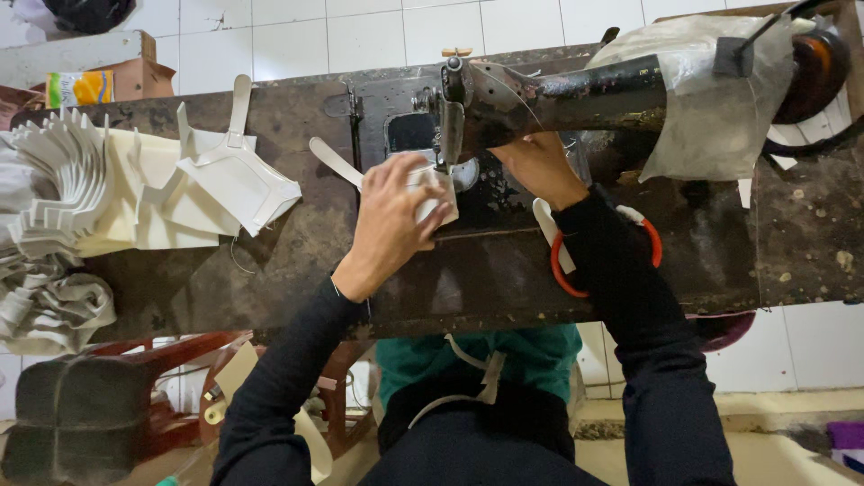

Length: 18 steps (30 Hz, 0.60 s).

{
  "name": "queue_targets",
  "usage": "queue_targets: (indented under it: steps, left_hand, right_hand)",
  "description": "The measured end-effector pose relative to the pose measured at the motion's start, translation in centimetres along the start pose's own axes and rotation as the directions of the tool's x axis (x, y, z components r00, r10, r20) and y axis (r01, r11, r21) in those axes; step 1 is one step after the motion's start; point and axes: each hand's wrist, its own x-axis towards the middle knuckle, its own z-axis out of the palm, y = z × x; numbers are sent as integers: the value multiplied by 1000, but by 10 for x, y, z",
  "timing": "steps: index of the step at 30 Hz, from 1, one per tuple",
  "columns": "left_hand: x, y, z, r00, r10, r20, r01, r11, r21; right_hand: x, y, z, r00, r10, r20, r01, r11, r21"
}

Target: The person sews white fabric pieces with straps on a treadle sewing machine, guiding each piece under the needle and turning it as they stitch. They trim threads with scissors, set finished pieces on the table, and pick up new pieces from a stack to continue sewing.

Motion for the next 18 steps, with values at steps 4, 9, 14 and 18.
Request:
queue_targets:
  steps: [4,9,14,18]
  left_hand:
    - [-1,7,2,997,-74,-18,74,997,-15]
    - [2,12,2,993,-115,-21,113,992,-47]
    - [5,14,12,979,-196,-53,194,980,-34]
    - [10,7,19,982,-181,-55,176,981,-85]
  right_hand:
    - [0,-5,2,997,-79,12,76,985,156]
    - [-1,-10,2,955,-292,46,295,944,-148]
    - [-1,-8,3,997,78,25,-82,952,296]
    - [-2,-6,3,993,-118,-15,117,993,-10]
